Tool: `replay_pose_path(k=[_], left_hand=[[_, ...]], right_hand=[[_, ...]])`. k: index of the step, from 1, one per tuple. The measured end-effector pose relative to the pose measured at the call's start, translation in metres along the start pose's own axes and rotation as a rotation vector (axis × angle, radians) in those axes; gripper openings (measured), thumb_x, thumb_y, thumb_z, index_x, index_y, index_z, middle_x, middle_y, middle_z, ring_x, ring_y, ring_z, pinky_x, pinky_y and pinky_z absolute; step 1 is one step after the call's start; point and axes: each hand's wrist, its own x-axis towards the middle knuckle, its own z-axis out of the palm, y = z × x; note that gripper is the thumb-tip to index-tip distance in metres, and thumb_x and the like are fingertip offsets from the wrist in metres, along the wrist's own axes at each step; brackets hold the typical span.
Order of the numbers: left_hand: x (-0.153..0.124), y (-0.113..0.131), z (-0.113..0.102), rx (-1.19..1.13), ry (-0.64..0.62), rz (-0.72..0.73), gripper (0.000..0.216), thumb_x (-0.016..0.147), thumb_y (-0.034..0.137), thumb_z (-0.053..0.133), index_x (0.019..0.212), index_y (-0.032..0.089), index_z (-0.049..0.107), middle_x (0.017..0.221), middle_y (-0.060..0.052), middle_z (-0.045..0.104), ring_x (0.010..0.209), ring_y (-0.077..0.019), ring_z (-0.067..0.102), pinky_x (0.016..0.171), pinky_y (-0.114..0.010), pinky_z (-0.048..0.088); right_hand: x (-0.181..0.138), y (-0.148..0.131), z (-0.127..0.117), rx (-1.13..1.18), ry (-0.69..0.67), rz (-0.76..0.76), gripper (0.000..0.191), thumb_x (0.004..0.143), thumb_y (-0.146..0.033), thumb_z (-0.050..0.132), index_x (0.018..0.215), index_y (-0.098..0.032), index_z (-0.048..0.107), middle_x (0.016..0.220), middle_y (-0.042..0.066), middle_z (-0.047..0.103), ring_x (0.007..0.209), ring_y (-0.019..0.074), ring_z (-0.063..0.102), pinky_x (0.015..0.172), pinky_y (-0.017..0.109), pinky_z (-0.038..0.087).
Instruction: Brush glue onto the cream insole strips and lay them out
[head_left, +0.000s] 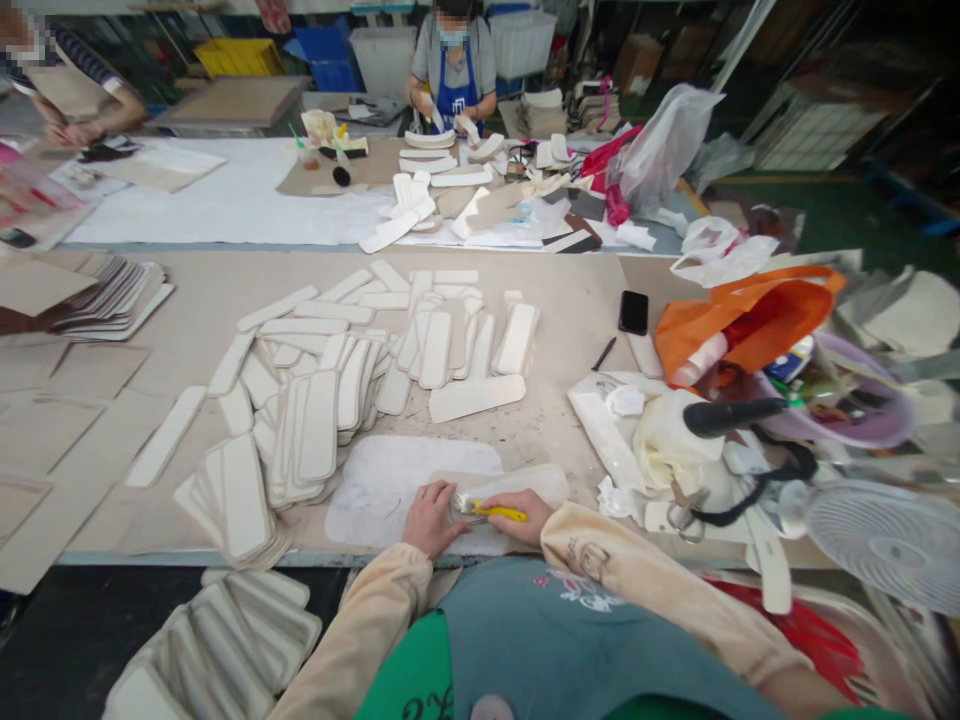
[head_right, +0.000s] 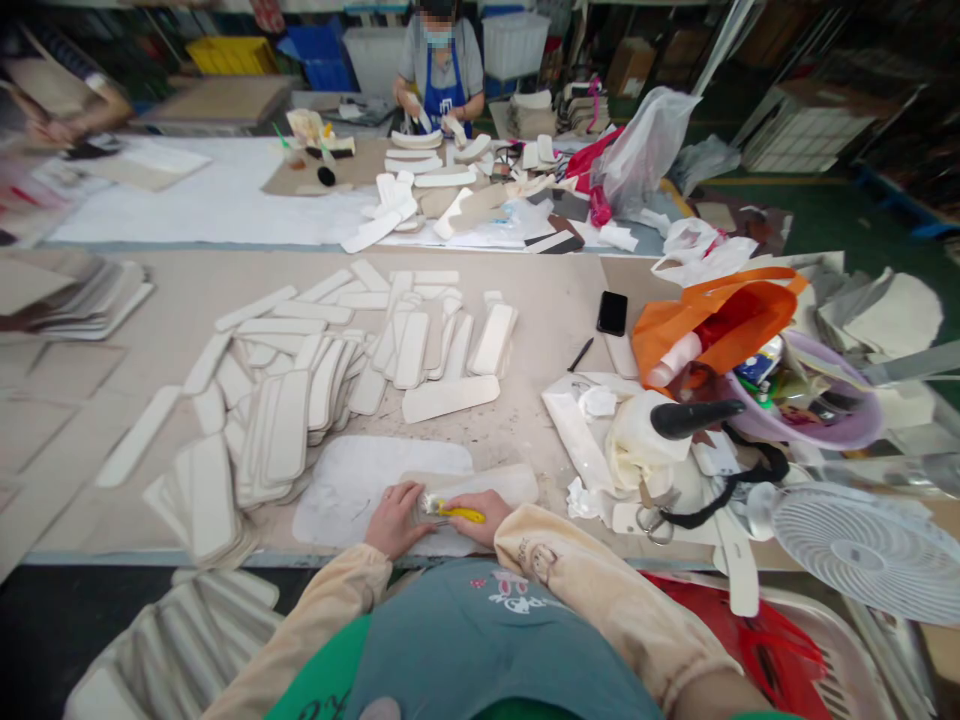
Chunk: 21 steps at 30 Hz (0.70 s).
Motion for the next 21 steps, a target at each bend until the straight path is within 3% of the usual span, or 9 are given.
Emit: replay_pose_path(k=[5, 11, 17, 21], left_hand=[[-0.001, 0.000, 0.003, -0.009, 0.013, -0.002, 0.072, 0.060, 0.043, 0.079, 0.123, 0.018, 0.054, 0.119, -0.012, 0.056, 0.108, -0.0302, 0.050, 0.095, -0.047, 0.046], [-0.002, -0.002, 0.005, -0.017, 0.021, -0.011, 0.070, 0.062, 0.043, 0.078, 0.123, 0.019, 0.054, 0.120, -0.011, 0.056, 0.109, -0.0298, 0.049, 0.097, -0.046, 0.044], [0.001, -0.004, 0.005, -0.010, 0.006, 0.020, 0.065, 0.066, 0.043, 0.074, 0.122, 0.019, 0.054, 0.119, -0.012, 0.055, 0.109, -0.0309, 0.050, 0.097, -0.047, 0.044], [0.001, -0.007, 0.005, 0.020, -0.004, 0.024, 0.061, 0.069, 0.044, 0.071, 0.122, 0.018, 0.054, 0.120, -0.012, 0.056, 0.109, -0.0310, 0.050, 0.097, -0.048, 0.044]], right_hand=[[-0.004, 0.014, -0.005, -0.058, 0.016, 0.004, 0.030, 0.078, -0.030, 0.058, 0.101, -0.016, 0.073, 0.091, 0.006, 0.074, 0.079, 0.0195, 0.068, 0.075, 0.030, 0.053], [-0.032, 0.017, -0.034, -0.072, 0.213, 0.243, 0.029, 0.081, -0.034, 0.057, 0.098, -0.018, 0.073, 0.073, 0.004, 0.072, 0.063, 0.0174, 0.066, 0.064, 0.028, 0.053], [-0.016, 0.007, -0.007, 0.069, 0.122, 0.158, 0.030, 0.080, -0.034, 0.061, 0.105, -0.021, 0.071, 0.078, 0.002, 0.073, 0.067, 0.0154, 0.067, 0.070, 0.027, 0.053], [-0.019, 0.018, -0.009, 0.066, 0.213, 0.219, 0.029, 0.078, -0.035, 0.062, 0.100, -0.019, 0.073, 0.068, 0.001, 0.071, 0.062, 0.0150, 0.065, 0.066, 0.027, 0.053]])
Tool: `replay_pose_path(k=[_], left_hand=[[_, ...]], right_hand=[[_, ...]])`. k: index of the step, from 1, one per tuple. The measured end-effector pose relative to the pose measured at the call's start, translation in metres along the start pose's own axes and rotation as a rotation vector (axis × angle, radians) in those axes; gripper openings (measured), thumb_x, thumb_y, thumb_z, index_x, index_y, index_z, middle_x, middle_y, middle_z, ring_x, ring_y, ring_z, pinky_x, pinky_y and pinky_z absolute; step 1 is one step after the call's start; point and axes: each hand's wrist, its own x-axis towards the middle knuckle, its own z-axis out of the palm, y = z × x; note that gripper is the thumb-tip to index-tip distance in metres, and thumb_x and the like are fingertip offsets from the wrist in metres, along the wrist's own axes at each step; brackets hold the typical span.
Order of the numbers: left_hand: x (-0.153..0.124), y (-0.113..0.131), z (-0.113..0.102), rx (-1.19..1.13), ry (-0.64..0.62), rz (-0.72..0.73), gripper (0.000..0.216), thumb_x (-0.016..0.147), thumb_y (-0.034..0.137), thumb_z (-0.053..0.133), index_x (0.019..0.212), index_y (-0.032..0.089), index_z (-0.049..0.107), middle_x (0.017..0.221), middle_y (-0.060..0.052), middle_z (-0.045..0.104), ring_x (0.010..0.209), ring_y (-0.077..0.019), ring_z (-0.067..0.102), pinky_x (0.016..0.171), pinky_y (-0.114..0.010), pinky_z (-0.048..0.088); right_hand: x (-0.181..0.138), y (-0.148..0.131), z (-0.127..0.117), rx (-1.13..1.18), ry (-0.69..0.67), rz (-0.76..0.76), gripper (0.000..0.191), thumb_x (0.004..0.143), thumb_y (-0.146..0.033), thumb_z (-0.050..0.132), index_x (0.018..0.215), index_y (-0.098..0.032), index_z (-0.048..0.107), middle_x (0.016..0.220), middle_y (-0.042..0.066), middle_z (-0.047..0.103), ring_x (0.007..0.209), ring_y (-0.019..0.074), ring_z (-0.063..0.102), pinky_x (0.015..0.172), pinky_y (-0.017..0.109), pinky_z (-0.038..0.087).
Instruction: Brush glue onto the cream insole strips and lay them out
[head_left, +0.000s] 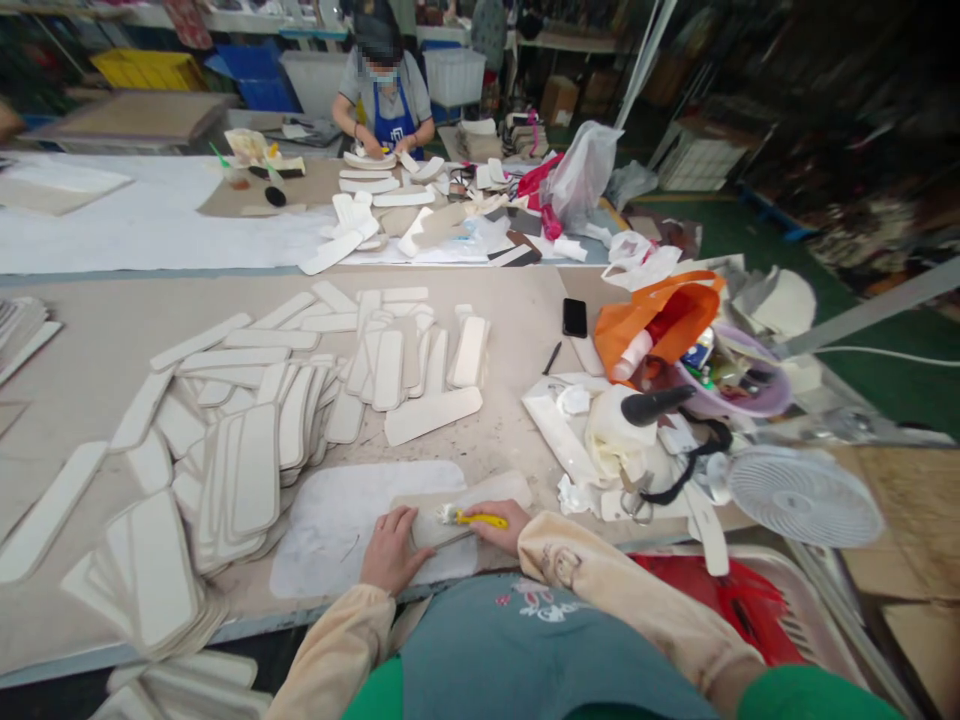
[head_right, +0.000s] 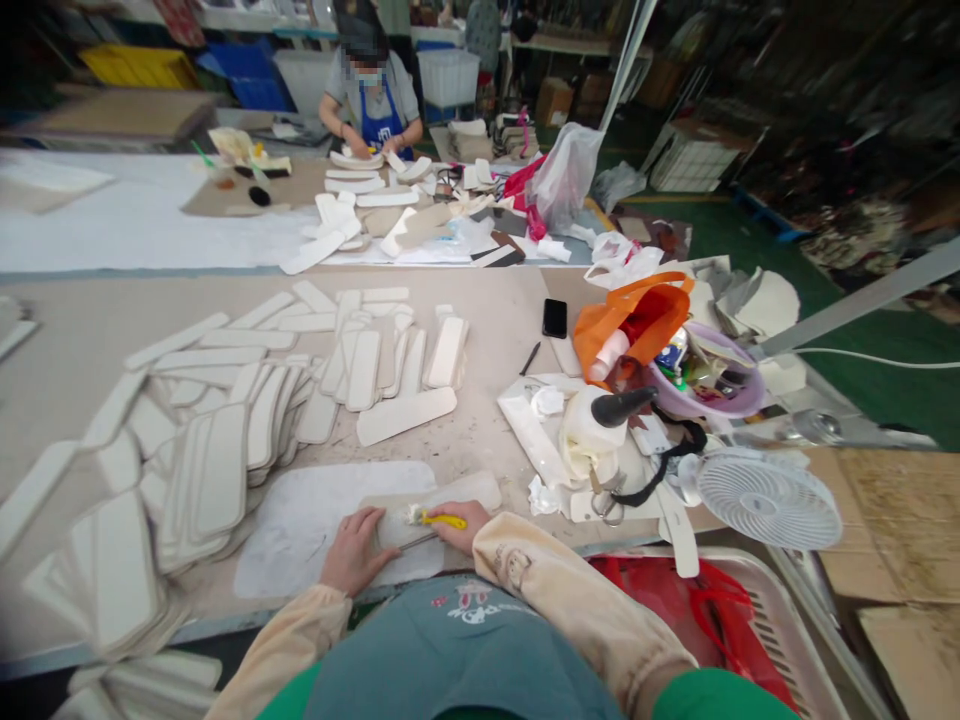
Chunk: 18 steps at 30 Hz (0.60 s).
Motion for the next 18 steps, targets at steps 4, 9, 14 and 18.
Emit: replay_pose_path(k=[4, 9, 14, 18], left_hand=[[0.000, -0.001, 0.002, 0.024, -0.001, -0.004, 0.061, 0.069, 0.043, 0.071, 0.121, 0.017, 0.054, 0.121, -0.012, 0.056, 0.110, -0.0307, 0.050, 0.098, -0.047, 0.043], [0.000, -0.002, 0.001, 0.010, -0.005, -0.014, 0.060, 0.069, 0.042, 0.070, 0.121, 0.019, 0.054, 0.121, -0.011, 0.056, 0.112, -0.0306, 0.050, 0.099, -0.048, 0.043], [-0.003, -0.006, 0.000, 0.019, -0.032, -0.038, 0.058, 0.071, 0.039, 0.068, 0.123, 0.017, 0.051, 0.123, -0.013, 0.054, 0.113, -0.0300, 0.049, 0.100, -0.047, 0.041], [-0.004, -0.008, -0.003, 0.034, -0.047, -0.059, 0.058, 0.072, 0.036, 0.068, 0.123, 0.017, 0.050, 0.124, -0.012, 0.054, 0.115, -0.0289, 0.048, 0.102, -0.046, 0.039]], right_hand=[[-0.023, 0.019, -0.044, -0.014, 0.151, 0.085, 0.032, 0.080, -0.039, 0.058, 0.102, -0.019, 0.072, 0.072, 0.002, 0.071, 0.061, 0.0148, 0.064, 0.062, 0.027, 0.052], [-0.048, 0.029, -0.083, -0.028, 0.280, 0.131, 0.037, 0.081, -0.041, 0.055, 0.102, -0.016, 0.070, 0.075, 0.005, 0.071, 0.062, 0.0162, 0.065, 0.062, 0.028, 0.052], [-0.046, 0.028, -0.060, -0.039, 0.186, 0.039, 0.032, 0.079, -0.039, 0.058, 0.100, -0.020, 0.072, 0.075, 0.003, 0.072, 0.063, 0.0164, 0.067, 0.064, 0.028, 0.053], [-0.044, 0.034, -0.056, -0.073, 0.161, -0.032, 0.029, 0.078, -0.037, 0.059, 0.098, -0.021, 0.073, 0.096, 0.005, 0.074, 0.080, 0.0191, 0.068, 0.076, 0.031, 0.053]])
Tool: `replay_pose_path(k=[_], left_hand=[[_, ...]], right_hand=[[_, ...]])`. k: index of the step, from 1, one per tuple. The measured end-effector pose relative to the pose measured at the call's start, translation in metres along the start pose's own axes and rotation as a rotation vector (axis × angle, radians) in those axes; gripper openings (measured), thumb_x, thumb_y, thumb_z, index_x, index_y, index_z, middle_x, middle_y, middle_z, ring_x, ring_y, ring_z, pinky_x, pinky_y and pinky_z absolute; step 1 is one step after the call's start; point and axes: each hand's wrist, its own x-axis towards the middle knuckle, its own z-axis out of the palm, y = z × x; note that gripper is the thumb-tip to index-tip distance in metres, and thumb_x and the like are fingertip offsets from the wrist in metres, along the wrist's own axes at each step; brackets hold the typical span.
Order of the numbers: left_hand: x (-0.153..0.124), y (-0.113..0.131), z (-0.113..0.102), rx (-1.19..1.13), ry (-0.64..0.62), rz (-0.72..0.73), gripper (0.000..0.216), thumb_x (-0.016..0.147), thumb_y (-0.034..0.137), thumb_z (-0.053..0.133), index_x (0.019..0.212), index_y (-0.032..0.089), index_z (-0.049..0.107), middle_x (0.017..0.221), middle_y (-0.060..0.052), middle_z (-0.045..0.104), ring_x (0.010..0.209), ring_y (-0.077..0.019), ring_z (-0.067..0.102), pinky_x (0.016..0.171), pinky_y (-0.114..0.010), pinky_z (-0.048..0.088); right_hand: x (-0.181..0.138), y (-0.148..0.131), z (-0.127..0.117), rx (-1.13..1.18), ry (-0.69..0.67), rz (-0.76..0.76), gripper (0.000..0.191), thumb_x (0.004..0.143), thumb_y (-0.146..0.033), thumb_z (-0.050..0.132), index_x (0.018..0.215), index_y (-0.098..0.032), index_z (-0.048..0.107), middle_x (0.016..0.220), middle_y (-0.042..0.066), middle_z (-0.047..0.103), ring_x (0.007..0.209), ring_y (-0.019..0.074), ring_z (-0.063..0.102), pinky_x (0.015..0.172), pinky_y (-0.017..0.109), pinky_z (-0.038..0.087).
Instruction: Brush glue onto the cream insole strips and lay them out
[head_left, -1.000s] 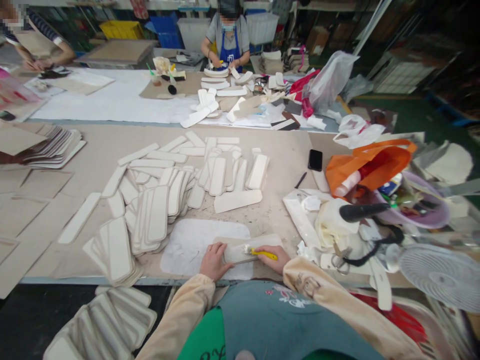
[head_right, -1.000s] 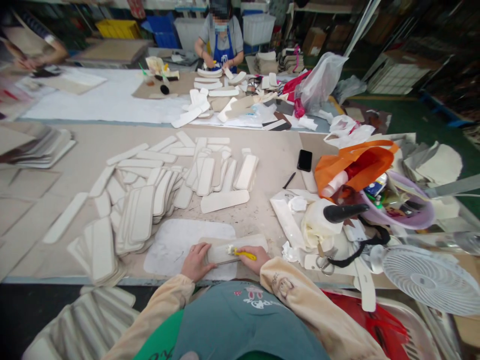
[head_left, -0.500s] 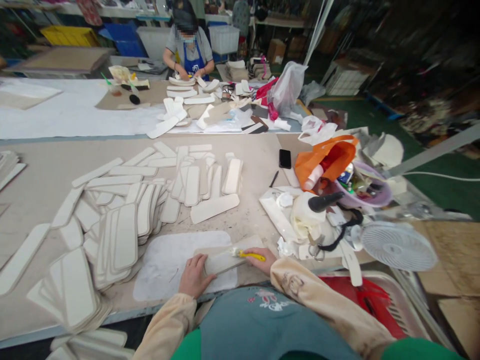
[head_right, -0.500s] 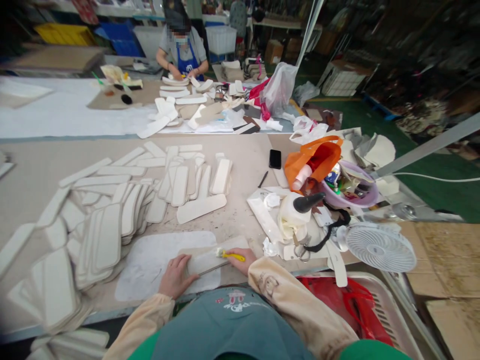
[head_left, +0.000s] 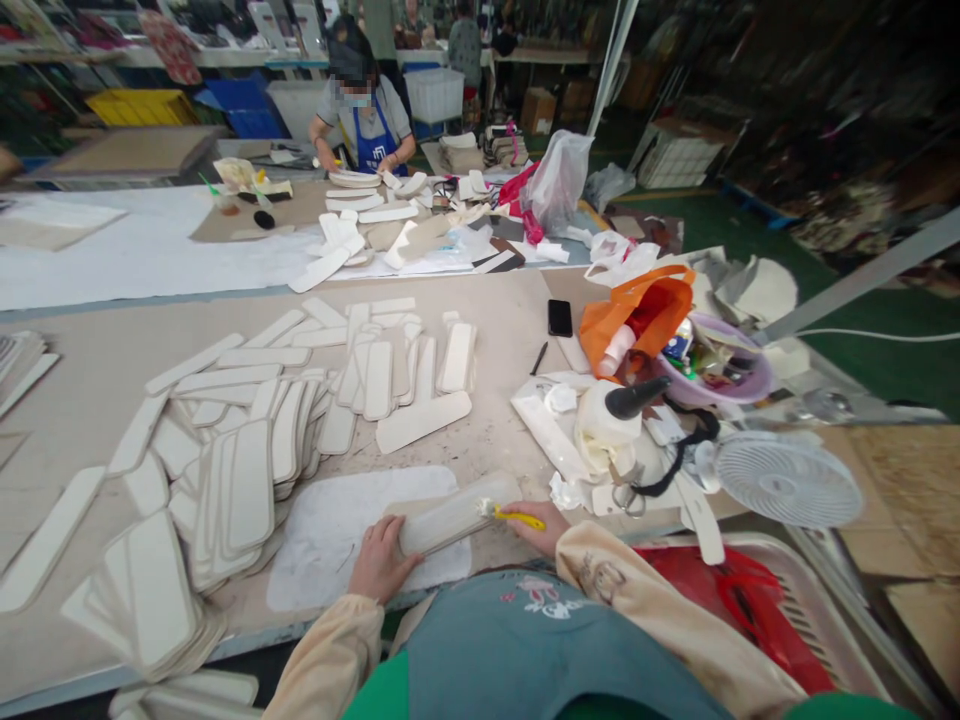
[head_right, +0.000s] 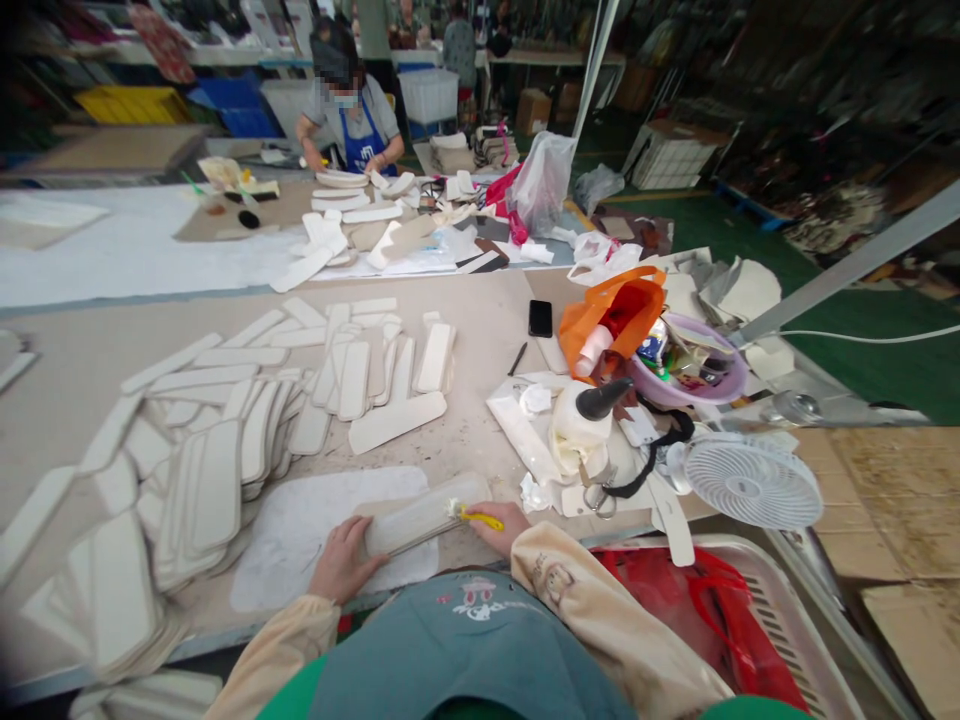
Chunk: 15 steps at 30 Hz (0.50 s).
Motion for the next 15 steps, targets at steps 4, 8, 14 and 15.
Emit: replay_pose_path(k=[4, 8, 14, 15], left_hand=[[0.001, 0.002, -0.002, 0.013, -0.015, -0.005, 0.057, 0.072, 0.035, 0.068, 0.123, 0.015, 0.050, 0.124, -0.014, 0.053, 0.115, -0.0286, 0.049, 0.101, -0.045, 0.039], [0.001, 0.004, -0.003, 0.027, -0.040, -0.016, 0.058, 0.073, 0.035, 0.067, 0.124, 0.013, 0.049, 0.125, -0.015, 0.053, 0.117, -0.0288, 0.048, 0.103, -0.043, 0.037], [0.004, 0.008, -0.011, 0.023, -0.110, -0.064, 0.058, 0.073, 0.031, 0.064, 0.126, 0.017, 0.046, 0.128, -0.014, 0.052, 0.120, -0.0279, 0.048, 0.104, -0.044, 0.035], [0.005, 0.009, -0.013, 0.017, -0.123, -0.072, 0.058, 0.073, 0.030, 0.064, 0.126, 0.017, 0.045, 0.129, -0.014, 0.052, 0.120, -0.0281, 0.048, 0.104, -0.044, 0.035]], right_hand=[[-0.003, 0.007, -0.026, -0.023, 0.069, 0.063, 0.032, 0.081, -0.038, 0.056, 0.100, -0.019, 0.072, 0.089, 0.006, 0.074, 0.067, 0.0175, 0.067, 0.067, 0.031, 0.054], [-0.004, 0.002, -0.034, -0.027, 0.074, 0.071, 0.033, 0.081, -0.038, 0.055, 0.101, -0.017, 0.072, 0.086, 0.007, 0.073, 0.062, 0.0171, 0.067, 0.064, 0.031, 0.054], [-0.003, -0.006, -0.018, -0.028, 0.077, 0.046, 0.028, 0.075, -0.036, 0.059, 0.092, -0.020, 0.075, 0.087, 0.006, 0.074, 0.075, 0.0219, 0.068, 0.073, 0.034, 0.054], [-0.004, -0.006, -0.021, -0.030, 0.105, 0.064, 0.029, 0.075, -0.036, 0.058, 0.092, -0.020, 0.075, 0.084, 0.007, 0.074, 0.073, 0.0227, 0.068, 0.071, 0.035, 0.055]])
